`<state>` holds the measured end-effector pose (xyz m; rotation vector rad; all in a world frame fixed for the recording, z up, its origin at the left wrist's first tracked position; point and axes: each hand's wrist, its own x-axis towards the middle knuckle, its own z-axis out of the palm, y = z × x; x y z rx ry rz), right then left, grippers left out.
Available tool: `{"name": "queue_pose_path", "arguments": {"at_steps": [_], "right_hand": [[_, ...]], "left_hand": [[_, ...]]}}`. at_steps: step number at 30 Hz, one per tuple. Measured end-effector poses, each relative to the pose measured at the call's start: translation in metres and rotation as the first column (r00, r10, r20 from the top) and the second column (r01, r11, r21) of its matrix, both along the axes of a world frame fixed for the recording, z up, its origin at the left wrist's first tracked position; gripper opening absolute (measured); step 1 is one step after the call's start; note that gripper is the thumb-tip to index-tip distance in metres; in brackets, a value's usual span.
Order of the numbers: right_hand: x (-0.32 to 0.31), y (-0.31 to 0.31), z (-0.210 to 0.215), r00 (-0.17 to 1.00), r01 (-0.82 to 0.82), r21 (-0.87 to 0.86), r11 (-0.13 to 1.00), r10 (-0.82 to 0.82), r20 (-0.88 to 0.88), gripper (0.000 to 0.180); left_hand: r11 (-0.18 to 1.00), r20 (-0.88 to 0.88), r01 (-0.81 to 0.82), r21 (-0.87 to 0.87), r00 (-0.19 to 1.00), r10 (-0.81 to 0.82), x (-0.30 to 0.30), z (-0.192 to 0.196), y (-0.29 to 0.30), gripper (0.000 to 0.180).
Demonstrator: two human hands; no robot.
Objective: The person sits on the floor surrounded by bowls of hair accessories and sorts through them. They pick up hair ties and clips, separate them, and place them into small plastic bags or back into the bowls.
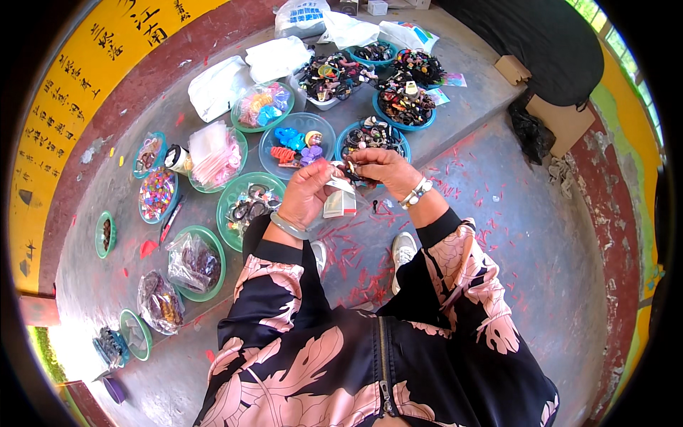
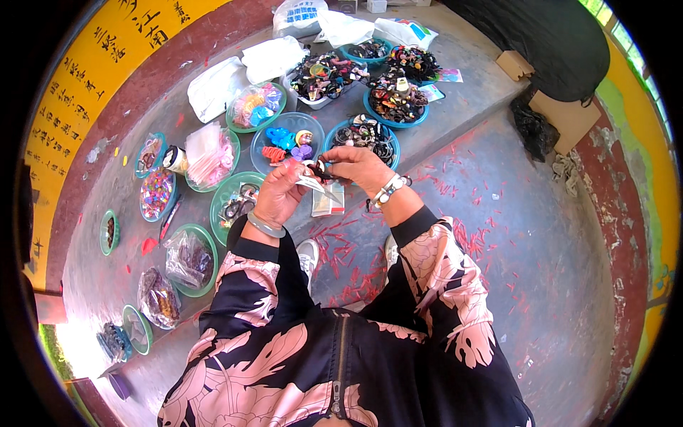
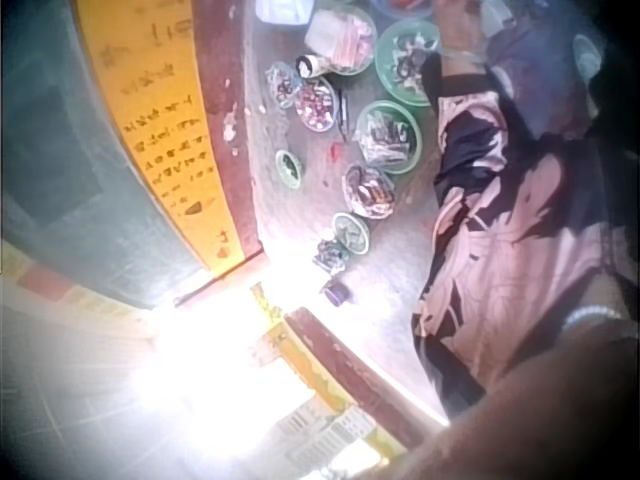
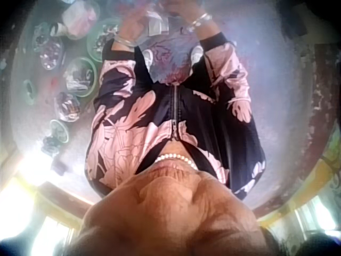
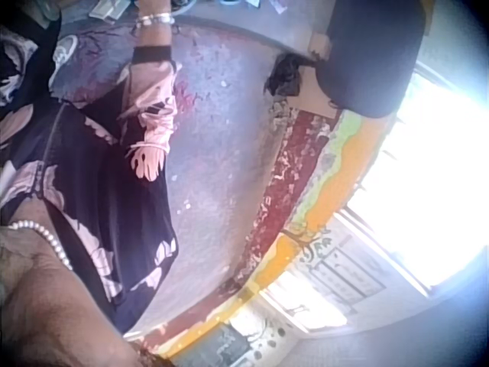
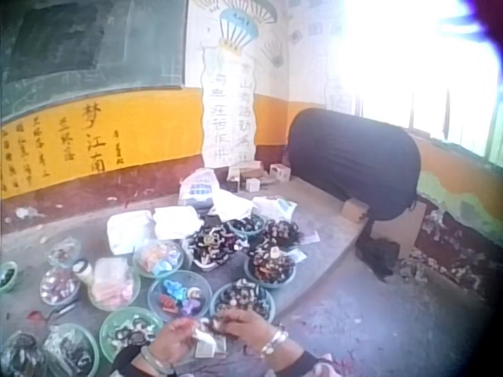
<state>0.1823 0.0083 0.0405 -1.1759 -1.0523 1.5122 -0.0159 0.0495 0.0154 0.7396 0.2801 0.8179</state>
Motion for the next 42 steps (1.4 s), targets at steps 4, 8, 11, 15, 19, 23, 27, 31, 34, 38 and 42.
{"name": "queue_pose_path", "arguments": {"at_steps": [4,8,11,15,19,23,27,31,34,38,42], "right_hand": [[0.0,0.003,0.0,0.995,0.098,0.133,0.986,-0.101,0.017,0.024],[-0.003,0.007,-0.009,0.94,0.226,0.402,0.887,-0.308,0.15,0.02],[-0.016,0.002,0.008,0.809,0.166,0.596,0.786,-0.454,0.374,0.017],[-0.017,-0.001,0.01,0.611,-0.051,0.698,0.714,-0.53,0.588,0.018],[-0.02,0.0,0.004,0.533,-0.058,0.754,0.654,-0.618,0.578,0.012],[-0.019,-0.001,-0.002,0.557,0.055,0.698,0.714,-0.602,0.572,0.007],[-0.018,0.001,-0.006,0.494,0.055,0.712,0.7,-0.639,0.59,0.005],[-0.016,0.001,-0.006,0.453,0.018,0.717,0.697,-0.645,0.616,0.006],[-0.017,0.0,-0.006,0.544,0.084,0.656,0.75,-0.586,0.601,0.007],[-0.008,0.002,-0.008,0.717,0.112,0.469,0.876,-0.398,0.572,0.01],[0.001,0.009,-0.019,0.942,0.12,0.335,0.935,-0.214,0.26,0.015]], "left_hand": [[0.999,-0.051,-0.043,-0.026,0.998,0.041,0.0,0.004,0.0,0.014],[0.997,-0.07,-0.082,-0.009,0.994,0.082,0.006,0.005,-0.001,0.015],[0.992,-0.142,-0.111,0.058,0.983,0.118,0.005,0.004,-0.002,0.017],[0.982,-0.219,-0.103,0.158,0.966,0.137,0.007,0.0,-0.002,0.019],[0.981,-0.236,-0.071,0.18,0.965,0.113,0.007,0.0,-0.003,0.02],[0.979,-0.246,-0.066,0.191,0.963,0.113,0.007,-0.004,-0.002,0.016],[0.981,-0.247,-0.062,0.185,0.963,0.107,0.008,0.002,-0.005,0.015],[0.988,-0.249,-0.081,0.135,0.962,0.113,0.01,0.004,-0.005,0.015],[0.992,-0.24,-0.068,0.11,0.966,0.093,0.008,-0.003,0.001,0.015],[0.993,-0.228,-0.097,0.066,0.967,0.11,0.007,-0.006,0.002,0.016],[0.999,-0.165,-0.031,-0.019,0.986,0.027,0.002,0.0,0.002,0.016]]}}
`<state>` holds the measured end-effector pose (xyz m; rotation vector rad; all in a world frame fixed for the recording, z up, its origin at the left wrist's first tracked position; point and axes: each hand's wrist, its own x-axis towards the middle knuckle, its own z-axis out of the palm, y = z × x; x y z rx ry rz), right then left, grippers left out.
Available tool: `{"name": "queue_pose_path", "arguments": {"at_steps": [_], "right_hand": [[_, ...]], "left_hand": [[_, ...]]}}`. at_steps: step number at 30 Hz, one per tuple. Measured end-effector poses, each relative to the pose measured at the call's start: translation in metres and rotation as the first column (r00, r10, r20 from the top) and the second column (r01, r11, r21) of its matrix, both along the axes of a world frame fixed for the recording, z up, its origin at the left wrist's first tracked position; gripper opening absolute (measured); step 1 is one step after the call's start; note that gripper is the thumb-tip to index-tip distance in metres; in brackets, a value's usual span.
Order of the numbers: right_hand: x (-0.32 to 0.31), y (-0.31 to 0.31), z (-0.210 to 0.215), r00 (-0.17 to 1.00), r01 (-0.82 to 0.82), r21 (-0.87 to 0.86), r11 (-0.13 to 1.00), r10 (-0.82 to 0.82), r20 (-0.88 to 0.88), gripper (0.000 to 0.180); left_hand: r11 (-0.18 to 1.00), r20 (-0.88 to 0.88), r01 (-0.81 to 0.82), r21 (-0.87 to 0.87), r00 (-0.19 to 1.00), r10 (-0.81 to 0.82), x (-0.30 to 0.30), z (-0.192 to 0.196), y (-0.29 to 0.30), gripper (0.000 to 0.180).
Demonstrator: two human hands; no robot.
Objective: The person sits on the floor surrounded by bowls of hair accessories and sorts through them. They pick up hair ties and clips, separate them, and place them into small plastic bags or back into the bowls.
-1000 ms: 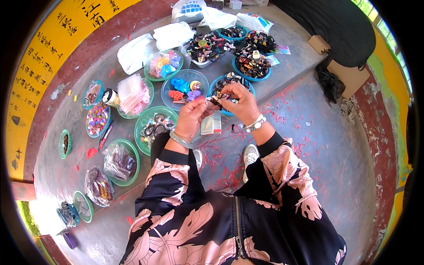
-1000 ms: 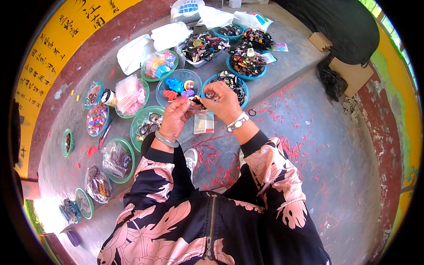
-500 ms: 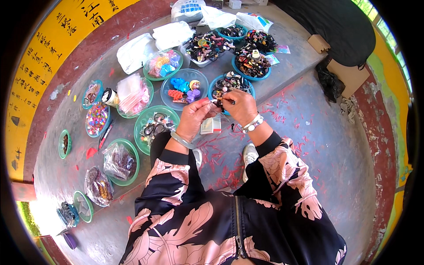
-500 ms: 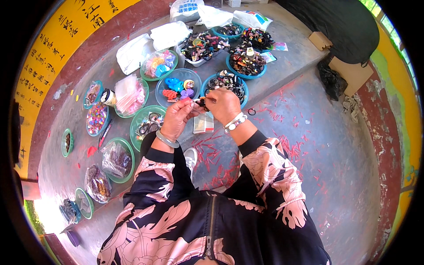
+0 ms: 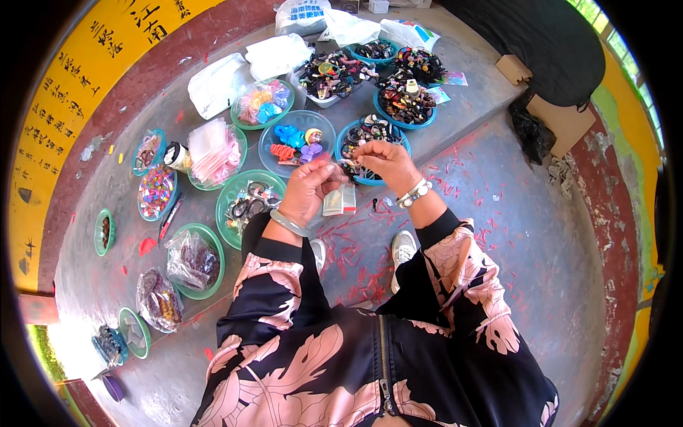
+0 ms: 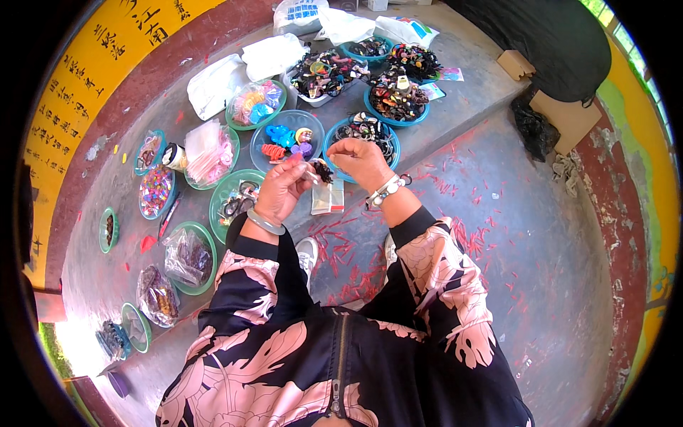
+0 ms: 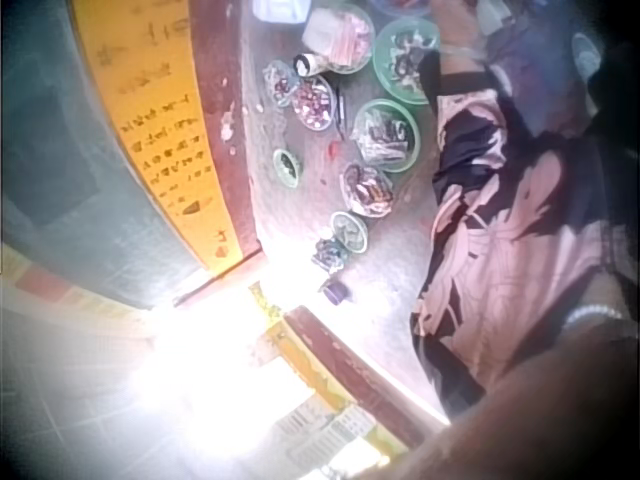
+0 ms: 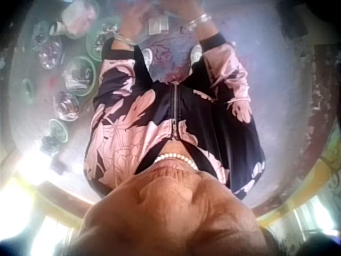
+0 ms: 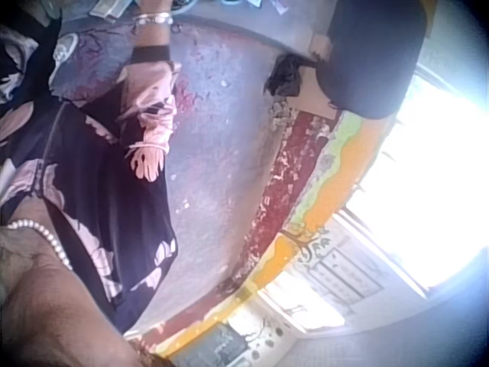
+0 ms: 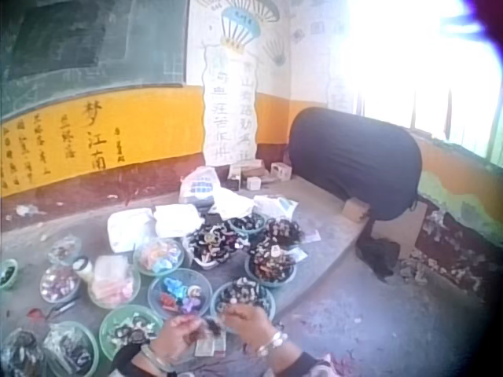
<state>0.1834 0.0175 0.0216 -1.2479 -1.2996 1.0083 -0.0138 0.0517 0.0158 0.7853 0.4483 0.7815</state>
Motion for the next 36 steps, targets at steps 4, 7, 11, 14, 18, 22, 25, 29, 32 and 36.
{"name": "queue_pose_path", "arguments": {"at_steps": [4,7,11,14,18,22,25,29,32,36], "right_hand": [[-0.001,-0.008,0.016,0.905,-0.337,-0.111,0.935,0.289,-0.314,0.028],[-0.002,-0.013,0.024,0.859,-0.424,-0.251,0.87,0.298,-0.417,0.025],[0.0,-0.013,0.022,0.877,-0.39,-0.289,0.874,0.256,-0.407,0.015],[0.007,-0.012,0.019,0.867,-0.425,-0.317,0.848,0.281,-0.411,0.006],[0.007,-0.011,0.016,0.867,-0.411,-0.284,0.866,0.275,-0.416,0.006],[0.007,-0.015,0.024,0.864,-0.433,-0.309,0.847,0.292,-0.41,0.009],[0.008,-0.017,0.027,0.878,-0.416,-0.346,0.841,0.272,-0.393,0.013],[0.009,-0.016,0.027,0.866,-0.442,-0.314,0.84,0.31,-0.391,0.016],[0.01,-0.016,0.025,0.845,-0.49,-0.295,0.82,0.364,-0.392,0.016],[0.011,-0.016,0.024,0.837,-0.508,-0.284,0.813,0.388,-0.386,0.016]], "left_hand": [[0.993,0.108,0.075,-0.089,0.992,-0.066,-0.007,0.0,0.001,0.016],[0.991,0.115,0.098,-0.086,0.989,-0.088,-0.009,0.002,0.001,0.016],[0.995,0.103,0.064,-0.076,0.993,-0.057,-0.006,0.002,0.0,0.016],[0.996,0.108,0.063,-0.067,0.993,-0.056,-0.007,0.004,-0.001,0.017],[0.995,0.101,0.092,-0.048,0.991,-0.087,-0.009,0.002,0.0,0.019],[0.992,0.138,0.119,-0.049,0.984,-0.111,-0.01,-0.003,0.003,0.02],[0.993,0.15,0.111,-0.035,0.983,-0.105,-0.01,0.003,0.0,0.02],[0.995,0.145,0.099,-0.021,0.985,-0.095,-0.01,0.004,0.0,0.021],[0.994,0.158,0.105,-0.011,0.982,-0.102,-0.01,0.003,0.001,0.022],[0.995,0.181,0.103,-0.01,0.978,-0.1,-0.008,0.008,-0.002,0.022]]}}
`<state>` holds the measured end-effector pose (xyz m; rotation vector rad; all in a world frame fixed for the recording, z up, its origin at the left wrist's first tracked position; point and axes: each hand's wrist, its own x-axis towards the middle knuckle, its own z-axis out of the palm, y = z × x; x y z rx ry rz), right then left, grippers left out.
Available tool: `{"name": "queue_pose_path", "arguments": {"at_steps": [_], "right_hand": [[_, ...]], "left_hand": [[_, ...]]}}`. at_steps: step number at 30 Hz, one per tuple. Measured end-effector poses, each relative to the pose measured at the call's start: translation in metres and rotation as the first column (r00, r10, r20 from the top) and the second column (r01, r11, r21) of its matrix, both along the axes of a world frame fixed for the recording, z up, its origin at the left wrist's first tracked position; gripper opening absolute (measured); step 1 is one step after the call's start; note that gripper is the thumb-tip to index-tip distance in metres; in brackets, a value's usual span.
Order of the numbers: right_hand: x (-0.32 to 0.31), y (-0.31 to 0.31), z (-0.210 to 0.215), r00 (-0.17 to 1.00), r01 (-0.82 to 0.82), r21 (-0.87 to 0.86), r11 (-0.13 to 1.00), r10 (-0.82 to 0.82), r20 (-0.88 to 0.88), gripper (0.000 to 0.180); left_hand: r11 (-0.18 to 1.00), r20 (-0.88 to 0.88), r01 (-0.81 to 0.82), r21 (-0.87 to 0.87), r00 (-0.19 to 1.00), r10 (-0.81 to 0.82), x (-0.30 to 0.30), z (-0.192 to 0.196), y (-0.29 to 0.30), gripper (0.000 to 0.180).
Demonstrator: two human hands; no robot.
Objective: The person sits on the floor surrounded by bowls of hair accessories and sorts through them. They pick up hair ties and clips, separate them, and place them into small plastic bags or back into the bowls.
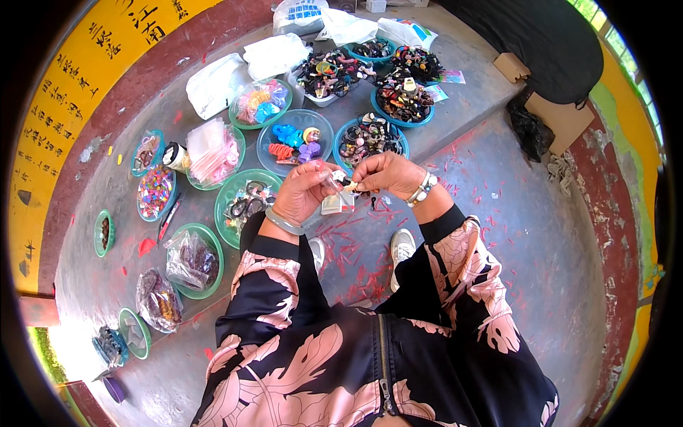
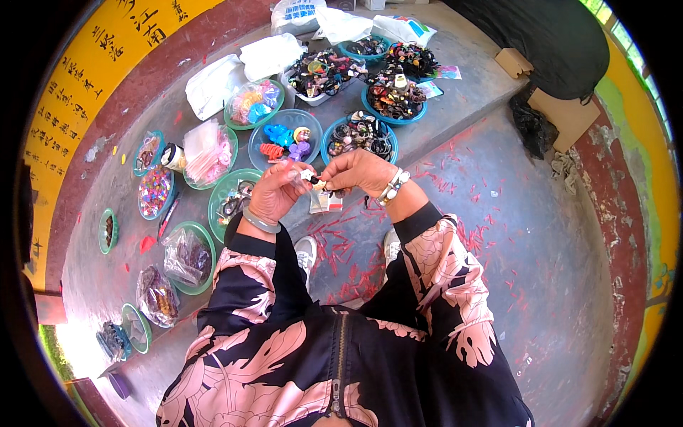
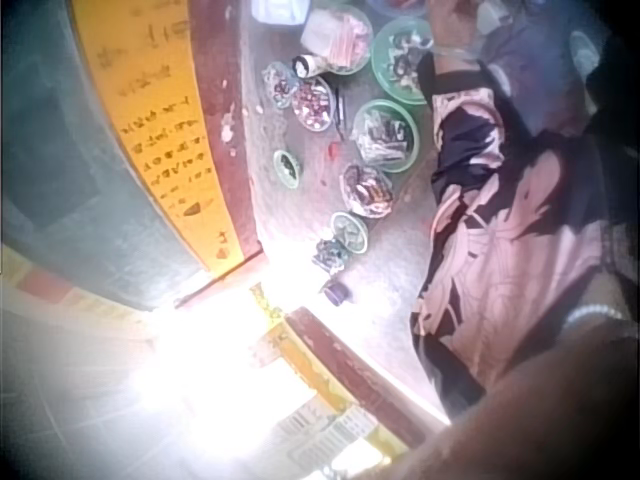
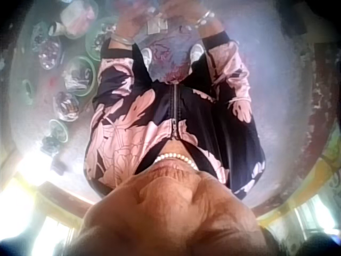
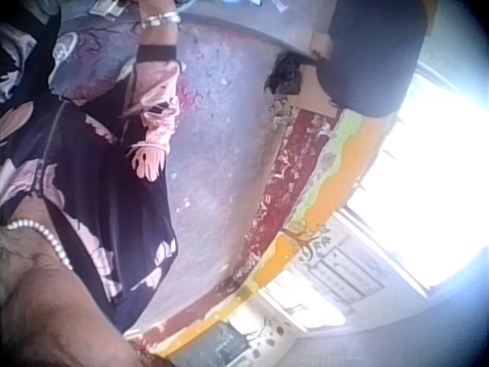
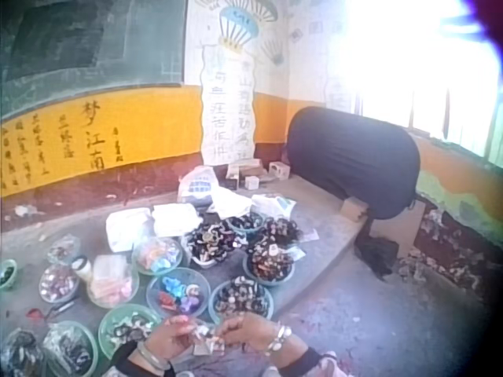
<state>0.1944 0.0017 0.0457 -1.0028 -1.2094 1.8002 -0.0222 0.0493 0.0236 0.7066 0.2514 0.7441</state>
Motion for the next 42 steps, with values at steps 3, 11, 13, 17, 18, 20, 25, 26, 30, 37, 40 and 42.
{"name": "queue_pose_path", "arguments": {"at_steps": [3,11,13,17,18,20,25,26,30,37,40,42], "right_hand": [[-0.001,-0.002,0.003,0.998,0.056,-0.021,0.998,-0.056,-0.026,0.015],[-0.004,-0.004,0.008,0.994,0.109,-0.045,0.993,-0.108,0.024,0.013],[-0.005,-0.004,0.01,0.997,0.068,-0.057,0.996,-0.066,0.036,0.014],[-0.004,-0.003,0.008,0.988,0.108,-0.176,0.979,-0.125,-0.09,0.014],[-0.003,-0.002,0.007,0.99,0.102,-0.171,0.98,-0.117,-0.077,0.014],[-0.006,-0.002,0.008,0.995,0.101,-0.075,0.992,-0.099,0.034,0.014],[-0.013,-0.005,0.009,0.977,0.047,0.132,0.99,-0.073,0.199,0.013],[-0.012,-0.005,0.01,0.978,0.04,0.113,0.993,-0.062,0.198,0.013],[-0.011,-0.005,0.013,0.981,0.049,0.129,0.99,-0.072,0.178,0.011],[-0.011,-0.006,0.016,0.953,0.074,0.236,0.969,-0.139,0.27,0.008],[-0.015,-0.007,0.015,0.846,0.113,0.468,0.876,-0.332,0.418,0.006],[-0.019,-0.005,0.007,0.742,0.135,0.641,0.755,-0.506,0.44,0.007]], "left_hand": [[1.0,-0.01,0.007,0.003,1.0,-0.007,-0.001,0.002,-0.001,0.021],[1.0,-0.012,0.029,-0.001,1.0,-0.029,0.0,0.005,-0.002,0.02],[0.999,-0.001,0.037,0.004,0.999,-0.037,-0.001,0.004,0.0,0.02],[1.0,0.002,0.015,0.011,1.0,-0.015,-0.002,0.001,0.0,0.019],[0.999,-0.014,0.02,0.026,1.0,-0.019,-0.002,-0.001,0.001,0.018],[0.999,-0.046,0.022,0.046,0.999,-0.02,-0.003,-0.004,0.003,0.017],[0.998,-0.045,0.016,0.058,0.999,-0.014,0.0,-0.011,0.007,0.015],[0.998,-0.04,0.012,0.058,0.999,-0.01,0.0,-0.011,0.006,0.015],[0.999,-0.018,-0.019,0.039,1.0,0.019,-0.001,-0.007,0.003,0.015],[0.999,-0.015,-0.044,0.001,0.999,0.044,-0.001,-0.002,0.003,0.016],[0.998,-0.021,-0.049,-0.03,0.999,0.049,-0.003,-0.004,0.005,0.016],[0.998,-0.054,-0.068,-0.017,0.996,0.067,0.0,0.0,0.004,0.017]]}}
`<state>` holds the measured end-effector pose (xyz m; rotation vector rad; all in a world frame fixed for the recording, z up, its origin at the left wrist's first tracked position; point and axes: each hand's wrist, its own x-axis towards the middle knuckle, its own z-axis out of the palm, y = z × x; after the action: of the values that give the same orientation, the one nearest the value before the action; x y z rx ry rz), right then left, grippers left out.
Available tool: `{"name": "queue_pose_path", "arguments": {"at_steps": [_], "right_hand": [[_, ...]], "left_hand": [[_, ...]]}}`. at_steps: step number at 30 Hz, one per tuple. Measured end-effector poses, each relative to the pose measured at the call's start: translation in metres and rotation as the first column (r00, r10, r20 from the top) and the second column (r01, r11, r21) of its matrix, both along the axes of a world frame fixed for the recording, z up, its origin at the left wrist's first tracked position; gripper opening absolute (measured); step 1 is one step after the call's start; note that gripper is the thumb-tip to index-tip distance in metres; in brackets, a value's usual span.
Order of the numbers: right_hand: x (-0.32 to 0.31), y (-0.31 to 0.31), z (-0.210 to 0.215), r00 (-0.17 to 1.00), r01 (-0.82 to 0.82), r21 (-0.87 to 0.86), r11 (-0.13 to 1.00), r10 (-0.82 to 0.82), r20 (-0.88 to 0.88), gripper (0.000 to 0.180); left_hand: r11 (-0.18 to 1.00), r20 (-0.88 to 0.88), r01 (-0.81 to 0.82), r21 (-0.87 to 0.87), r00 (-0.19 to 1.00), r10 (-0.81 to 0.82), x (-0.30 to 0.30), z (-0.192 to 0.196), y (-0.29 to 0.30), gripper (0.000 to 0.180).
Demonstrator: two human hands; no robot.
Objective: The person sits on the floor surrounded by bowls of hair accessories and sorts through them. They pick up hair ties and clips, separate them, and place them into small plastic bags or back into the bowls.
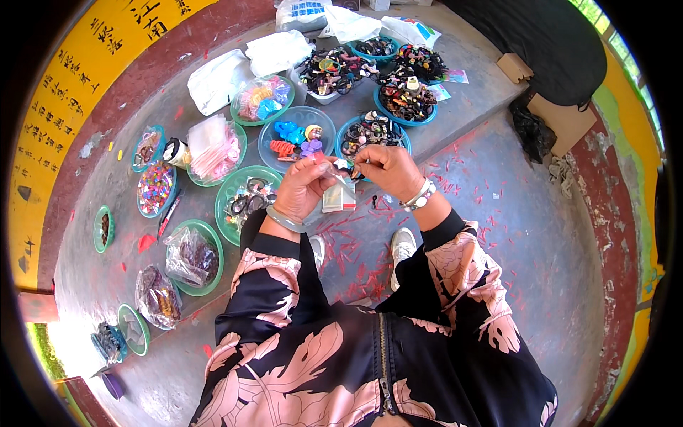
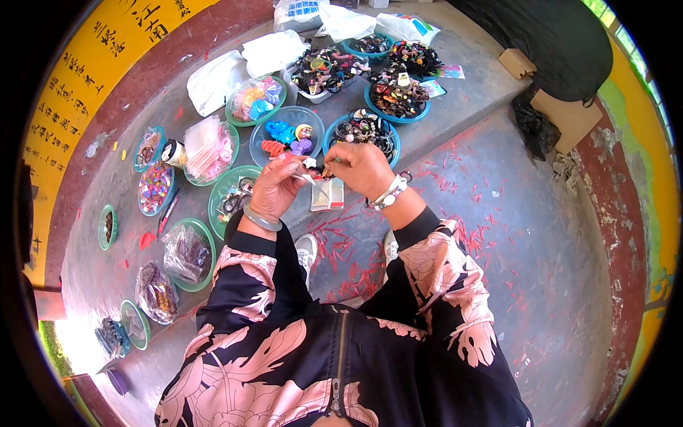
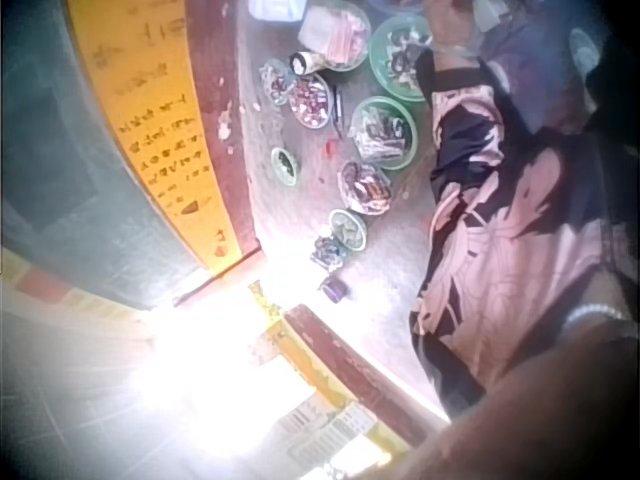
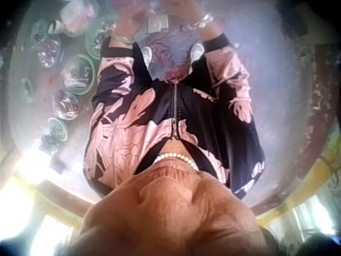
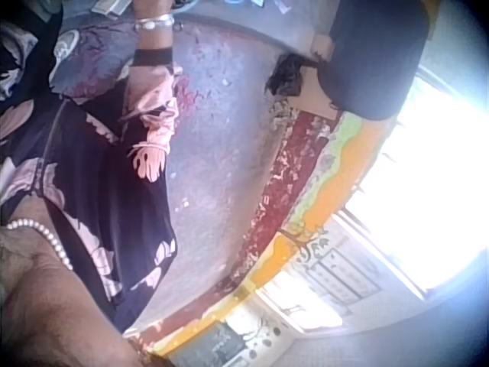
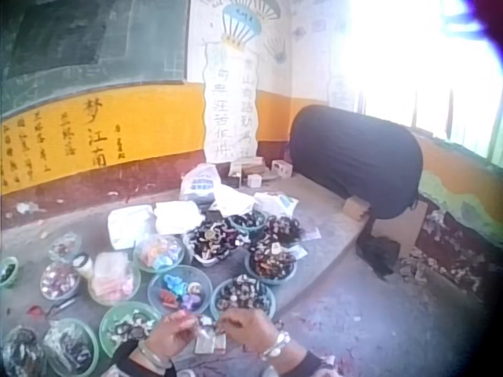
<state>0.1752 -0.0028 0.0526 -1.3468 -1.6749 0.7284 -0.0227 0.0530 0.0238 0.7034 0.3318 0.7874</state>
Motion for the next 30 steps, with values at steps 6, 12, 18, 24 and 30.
{"name": "queue_pose_path", "arguments": {"at_steps": [6,12,18,24,30], "right_hand": [[-0.003,-0.001,0.011,0.952,-0.095,0.42,0.903,-0.041,0.304,0.003],[-0.002,0.003,0.002,0.967,-0.057,0.456,0.888,-0.065,0.248,0.002],[0.011,0.009,-0.005,0.905,0.082,-0.078,0.994,-0.107,-0.411,0.007],[0.018,0.009,-0.003,0.636,-0.053,-0.3,0.952,-0.199,-0.746,0.012],[0.026,0.013,-0.015,0.457,-0.113,-0.301,0.947,-0.22,-0.862,0.006]], "left_hand": [[0.999,0.045,-0.033,-0.001,0.998,0.033,0.006,0.003,-0.002,0.016],[0.989,0.123,-0.098,-0.108,0.986,0.111,0.004,-0.005,0.005,0.011],[0.981,0.165,-0.08,-0.178,0.98,0.11,-0.001,-0.007,0.005,0.01],[0.986,0.185,-0.081,-0.145,0.977,0.107,-0.003,-0.008,0.005,0.012],[0.986,0.255,-0.087,-0.142,0.959,0.121,-0.003,-0.006,0.003,0.017]]}}
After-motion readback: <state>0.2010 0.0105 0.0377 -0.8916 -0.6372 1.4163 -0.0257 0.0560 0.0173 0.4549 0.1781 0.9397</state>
